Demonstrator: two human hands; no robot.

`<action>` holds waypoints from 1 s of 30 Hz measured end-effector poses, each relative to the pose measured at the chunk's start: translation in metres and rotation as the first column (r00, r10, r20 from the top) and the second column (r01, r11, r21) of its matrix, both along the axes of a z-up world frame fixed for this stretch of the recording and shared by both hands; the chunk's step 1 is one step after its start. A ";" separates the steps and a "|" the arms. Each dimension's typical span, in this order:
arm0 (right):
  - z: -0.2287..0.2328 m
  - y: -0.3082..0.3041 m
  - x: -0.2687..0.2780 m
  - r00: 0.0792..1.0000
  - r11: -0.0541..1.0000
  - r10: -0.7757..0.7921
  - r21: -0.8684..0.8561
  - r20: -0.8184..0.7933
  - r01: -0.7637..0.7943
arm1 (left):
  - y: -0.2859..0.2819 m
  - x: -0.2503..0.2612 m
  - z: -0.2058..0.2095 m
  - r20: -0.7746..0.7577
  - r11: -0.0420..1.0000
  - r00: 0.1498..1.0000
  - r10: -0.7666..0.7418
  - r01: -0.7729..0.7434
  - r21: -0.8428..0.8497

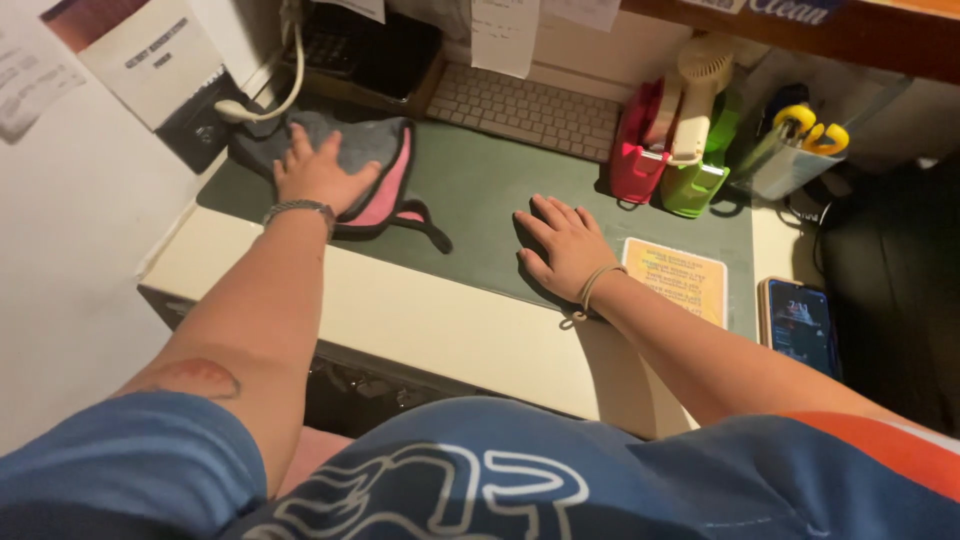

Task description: Organizing and tidying office supplies, peripherals, and papers on a desk.

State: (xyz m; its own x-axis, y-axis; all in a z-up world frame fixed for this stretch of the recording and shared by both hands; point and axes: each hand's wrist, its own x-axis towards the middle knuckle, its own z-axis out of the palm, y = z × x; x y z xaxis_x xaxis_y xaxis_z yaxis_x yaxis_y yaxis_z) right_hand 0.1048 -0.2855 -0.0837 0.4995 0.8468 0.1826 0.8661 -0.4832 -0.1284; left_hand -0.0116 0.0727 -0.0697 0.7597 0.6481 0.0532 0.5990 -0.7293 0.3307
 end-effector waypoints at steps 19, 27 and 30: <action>-0.010 -0.001 0.008 0.999 0.993 0.048 0.112 -0.019 -0.045 | -0.029 -0.225 0.058 0.187 0.925 0.908 0.375 -0.381 -0.006; -0.010 -0.001 0.007 0.999 0.994 0.032 0.109 -0.017 -0.030 | 0.019 -0.159 -0.009 0.143 0.943 0.972 0.187 -0.219 0.250; -0.009 -0.004 0.007 1.000 0.994 0.015 0.108 -0.022 -0.013 | -0.012 -0.152 -0.013 0.404 0.925 0.887 0.223 -0.323 0.199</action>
